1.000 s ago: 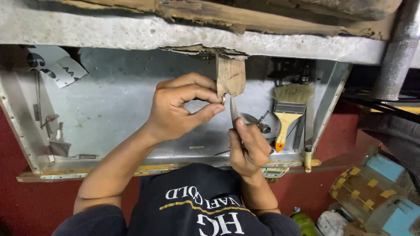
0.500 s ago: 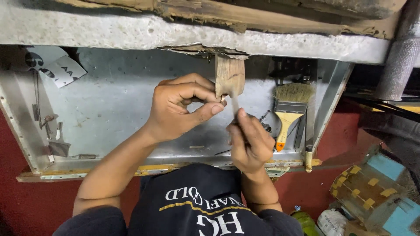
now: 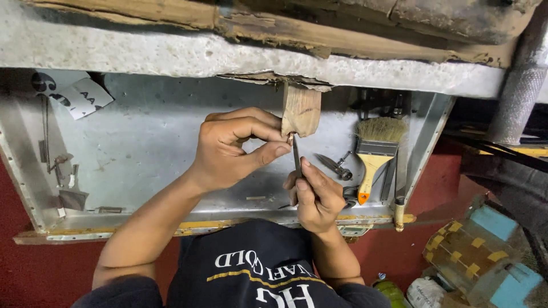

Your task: Filing a small metal ring on a jewelry bench pin using a needle file to smooth the surface.

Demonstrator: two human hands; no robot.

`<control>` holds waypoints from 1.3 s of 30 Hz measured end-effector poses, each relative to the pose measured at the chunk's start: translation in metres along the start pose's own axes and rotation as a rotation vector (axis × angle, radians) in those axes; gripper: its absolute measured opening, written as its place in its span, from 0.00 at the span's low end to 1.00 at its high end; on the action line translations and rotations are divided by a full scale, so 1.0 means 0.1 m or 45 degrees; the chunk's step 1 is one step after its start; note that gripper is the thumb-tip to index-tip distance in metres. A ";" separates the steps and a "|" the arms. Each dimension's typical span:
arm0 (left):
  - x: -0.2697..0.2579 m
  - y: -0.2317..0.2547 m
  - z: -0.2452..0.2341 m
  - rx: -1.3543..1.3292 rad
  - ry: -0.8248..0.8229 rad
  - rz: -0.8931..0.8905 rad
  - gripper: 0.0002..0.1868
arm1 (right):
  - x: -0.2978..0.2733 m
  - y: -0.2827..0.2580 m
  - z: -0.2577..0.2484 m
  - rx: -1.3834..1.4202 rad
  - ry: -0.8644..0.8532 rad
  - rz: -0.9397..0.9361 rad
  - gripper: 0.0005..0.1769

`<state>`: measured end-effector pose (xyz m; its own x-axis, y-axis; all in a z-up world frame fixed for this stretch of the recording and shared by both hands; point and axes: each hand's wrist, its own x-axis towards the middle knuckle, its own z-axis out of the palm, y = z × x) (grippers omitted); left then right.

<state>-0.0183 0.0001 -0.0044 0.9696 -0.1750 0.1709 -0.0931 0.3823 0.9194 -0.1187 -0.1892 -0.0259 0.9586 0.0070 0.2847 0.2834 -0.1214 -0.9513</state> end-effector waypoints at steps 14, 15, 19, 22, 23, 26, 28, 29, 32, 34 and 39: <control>0.02 0.11 -0.02 0.008 0.052 -0.149 0.04 | -0.28 0.23 0.14 0.188 0.064 0.102 0.20; 0.01 0.11 -0.01 0.015 0.063 -0.174 0.05 | -0.30 0.22 0.16 0.221 0.078 0.115 0.21; 0.07 0.27 0.14 0.060 0.120 -0.118 0.12 | -0.35 0.26 0.19 0.217 0.086 0.094 0.22; 0.07 0.25 0.29 0.237 0.400 0.049 0.13 | -0.34 0.28 0.17 0.212 0.172 0.091 0.23; 0.05 0.22 0.28 0.223 0.368 0.019 0.11 | -0.35 0.30 0.15 0.218 0.156 0.090 0.23; -0.02 0.10 0.19 0.190 0.286 -0.053 0.10 | -0.34 0.30 0.14 0.204 0.127 0.097 0.22; -0.07 0.02 0.11 0.174 0.238 -0.091 0.11 | -0.33 0.30 0.15 0.189 0.108 0.103 0.22; -0.09 -0.03 0.06 0.157 0.191 -0.131 0.13 | -0.33 0.31 0.15 0.187 0.104 0.100 0.22; -0.14 -0.11 -0.01 0.119 0.095 -0.215 0.18 | -0.30 0.31 0.16 0.203 0.114 0.091 0.22; -0.11 -0.03 0.03 0.100 0.048 -0.258 0.21 | -0.28 0.31 0.17 0.223 0.126 0.086 0.22; -0.05 0.08 0.10 0.083 0.155 -0.107 0.12 | -0.31 0.35 0.18 0.221 0.128 0.070 0.22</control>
<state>-0.0256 -0.0049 0.0052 0.9945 -0.0908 0.0518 -0.0211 0.3103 0.9504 -0.1378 -0.1754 -0.0698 0.9676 -0.0947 0.2342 0.2399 0.0542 -0.9693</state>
